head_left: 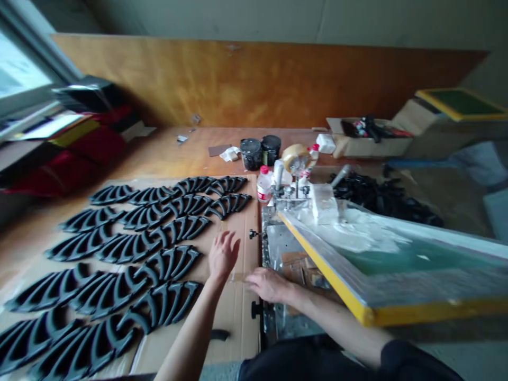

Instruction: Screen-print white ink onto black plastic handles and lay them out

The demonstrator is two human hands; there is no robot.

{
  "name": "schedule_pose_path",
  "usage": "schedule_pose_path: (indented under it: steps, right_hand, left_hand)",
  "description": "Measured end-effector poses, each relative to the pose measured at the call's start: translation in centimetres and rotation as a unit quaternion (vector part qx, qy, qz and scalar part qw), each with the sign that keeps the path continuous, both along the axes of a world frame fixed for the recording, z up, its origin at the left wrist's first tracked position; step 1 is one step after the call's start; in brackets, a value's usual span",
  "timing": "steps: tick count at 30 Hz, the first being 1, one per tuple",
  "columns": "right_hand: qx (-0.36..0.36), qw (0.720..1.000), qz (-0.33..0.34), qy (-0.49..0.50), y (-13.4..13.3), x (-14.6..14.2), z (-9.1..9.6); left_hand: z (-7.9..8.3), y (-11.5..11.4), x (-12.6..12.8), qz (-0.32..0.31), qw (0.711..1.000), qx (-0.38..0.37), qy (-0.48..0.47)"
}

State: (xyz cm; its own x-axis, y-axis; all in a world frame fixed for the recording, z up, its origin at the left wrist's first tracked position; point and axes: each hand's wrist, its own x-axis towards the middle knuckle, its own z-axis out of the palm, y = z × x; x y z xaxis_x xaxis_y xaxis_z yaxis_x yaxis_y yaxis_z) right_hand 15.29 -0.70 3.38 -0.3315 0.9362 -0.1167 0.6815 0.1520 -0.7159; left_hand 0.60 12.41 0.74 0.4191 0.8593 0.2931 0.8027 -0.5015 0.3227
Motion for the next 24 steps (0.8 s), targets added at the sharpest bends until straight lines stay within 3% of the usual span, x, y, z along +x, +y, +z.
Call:
schedule_pose_path:
  steps: [4, 7, 9, 11, 13, 16, 18, 20, 24]
  right_hand:
    - [0.045, 0.994, -0.104, 0.001, -3.6, 5.8, 2.4]
    - [0.064, 0.977, -0.2, -0.025, -7.9, 12.9, 3.3]
    - [0.081, 0.95, -0.291, -0.081, -11.0, 18.4, 3.4]
    - [0.07, 0.915, -0.363, -0.163, -13.8, 23.6, 2.9]
    - [0.043, 0.886, -0.4, -0.231, -16.0, 27.9, 1.9]
    - [0.011, 0.879, -0.384, -0.283, -18.0, 31.7, -0.3]
    - [0.01, 0.888, -0.357, -0.29, -18.4, 32.9, -1.6]
    - [0.019, 0.89, -0.348, -0.293, -18.2, 33.4, -2.1]
    - [0.073, 0.875, -0.374, -0.299, -16.4, 32.7, -0.2]
  left_hand:
    - [-0.3, -9.3, -6.5, 0.07, 0.994, -0.039, 0.072]
    - [-0.8, -15.8, -10.4, 0.182, 0.95, -0.199, 0.156]
    - [-1.4, -18.9, -11.7, 0.186, 0.929, -0.27, 0.173]
    - [-1.9, -20.7, -12.0, 0.148, 0.937, -0.275, 0.159]
    - [-2.5, -21.2, -11.4, 0.148, 0.945, -0.251, 0.151]
    - [-3.1, -20.3, -9.3, 0.198, 0.946, -0.216, 0.138]
    - [-3.4, -19.0, -7.7, 0.166, 0.958, -0.204, 0.116]
    - [-3.5, -17.3, -6.1, 0.095, 0.97, -0.201, 0.095]
    - [-3.1, -13.7, -3.3, 0.047, 0.973, -0.209, 0.092]
